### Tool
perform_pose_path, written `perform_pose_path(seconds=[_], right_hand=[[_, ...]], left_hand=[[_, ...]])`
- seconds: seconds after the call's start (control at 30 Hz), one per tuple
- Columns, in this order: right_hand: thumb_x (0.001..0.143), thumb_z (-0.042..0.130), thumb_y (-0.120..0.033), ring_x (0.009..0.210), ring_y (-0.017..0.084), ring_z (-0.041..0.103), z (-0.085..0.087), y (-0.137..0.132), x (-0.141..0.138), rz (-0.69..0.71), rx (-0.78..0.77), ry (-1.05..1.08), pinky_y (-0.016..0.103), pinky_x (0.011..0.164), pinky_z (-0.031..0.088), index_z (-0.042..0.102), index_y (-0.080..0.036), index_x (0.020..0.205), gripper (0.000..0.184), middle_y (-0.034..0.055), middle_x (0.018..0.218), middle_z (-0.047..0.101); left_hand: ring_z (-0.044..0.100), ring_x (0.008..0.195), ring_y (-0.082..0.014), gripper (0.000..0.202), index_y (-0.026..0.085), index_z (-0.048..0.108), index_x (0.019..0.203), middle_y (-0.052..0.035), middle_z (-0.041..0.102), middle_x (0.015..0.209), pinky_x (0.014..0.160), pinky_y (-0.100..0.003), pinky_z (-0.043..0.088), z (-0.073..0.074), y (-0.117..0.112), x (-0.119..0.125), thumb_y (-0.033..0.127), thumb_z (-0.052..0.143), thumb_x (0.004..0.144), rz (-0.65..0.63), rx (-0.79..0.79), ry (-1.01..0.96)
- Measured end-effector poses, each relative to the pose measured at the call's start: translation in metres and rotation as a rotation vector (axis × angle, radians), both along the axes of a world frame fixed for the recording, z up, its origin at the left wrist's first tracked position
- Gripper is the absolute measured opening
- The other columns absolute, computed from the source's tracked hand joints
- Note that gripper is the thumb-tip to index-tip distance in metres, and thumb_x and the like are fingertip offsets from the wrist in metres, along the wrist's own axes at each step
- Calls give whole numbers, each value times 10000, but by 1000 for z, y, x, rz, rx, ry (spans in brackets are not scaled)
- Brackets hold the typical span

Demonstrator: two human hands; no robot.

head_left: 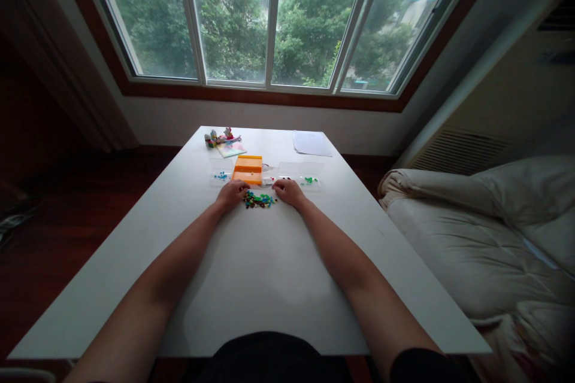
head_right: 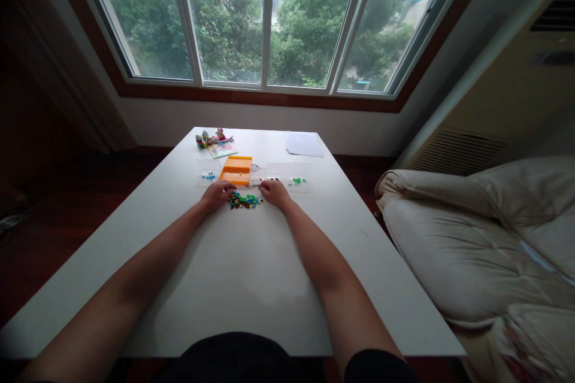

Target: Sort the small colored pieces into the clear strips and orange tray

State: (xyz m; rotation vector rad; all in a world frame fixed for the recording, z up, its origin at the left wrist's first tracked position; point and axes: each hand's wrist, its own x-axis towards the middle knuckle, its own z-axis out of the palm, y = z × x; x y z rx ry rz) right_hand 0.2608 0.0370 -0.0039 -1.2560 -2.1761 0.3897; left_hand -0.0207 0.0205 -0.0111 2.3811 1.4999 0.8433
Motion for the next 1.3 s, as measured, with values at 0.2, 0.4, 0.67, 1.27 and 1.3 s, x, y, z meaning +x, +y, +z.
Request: perform_pose_path(seconds=[0.2, 0.4, 0.67, 1.27, 1.3], right_hand=[[805, 605, -271, 689, 114, 547, 17, 2, 13, 117, -287, -80, 197, 625, 360, 719, -167, 820, 156, -24, 719, 645], [766, 681, -308, 679, 111, 526, 28, -4, 17, 201, -360, -237, 204, 593, 314, 685, -178, 817, 140, -28, 726, 618], [796, 695, -308, 698, 120, 544, 20, 0, 19, 197, -346, -187, 215, 621, 348, 721, -181, 894, 162, -7, 772, 647], [768, 618, -340, 635, 142, 641, -7, 2, -22, 2, -295, 596, 239, 585, 518, 589, -196, 908, 203, -2, 727, 660], [777, 613, -344, 645, 145, 648, -6, 0, -26, -22, -308, 615, 244, 597, 529, 581, -194, 919, 209, 3, 729, 663]], left_hand=[[628, 873, -189, 209, 213, 767, 989, -51, 709, 956, 835, -311, 494, 1, -2, 2, 238, 576, 911, -18, 6, 12], [627, 875, -189, 205, 214, 773, 991, -53, 706, 954, 834, -308, 495, 0, -2, 0, 240, 587, 908, -4, -5, 3], [628, 863, -187, 205, 217, 774, 983, -49, 702, 943, 827, -311, 494, -4, 1, -1, 239, 586, 902, -18, 14, -17], [626, 866, -190, 216, 211, 777, 983, -54, 696, 943, 828, -311, 497, -2, -1, 0, 245, 578, 907, -18, -2, -21], [627, 873, -191, 216, 214, 779, 981, -54, 695, 943, 834, -312, 498, -2, -1, 1, 244, 579, 905, -15, -4, -20]])
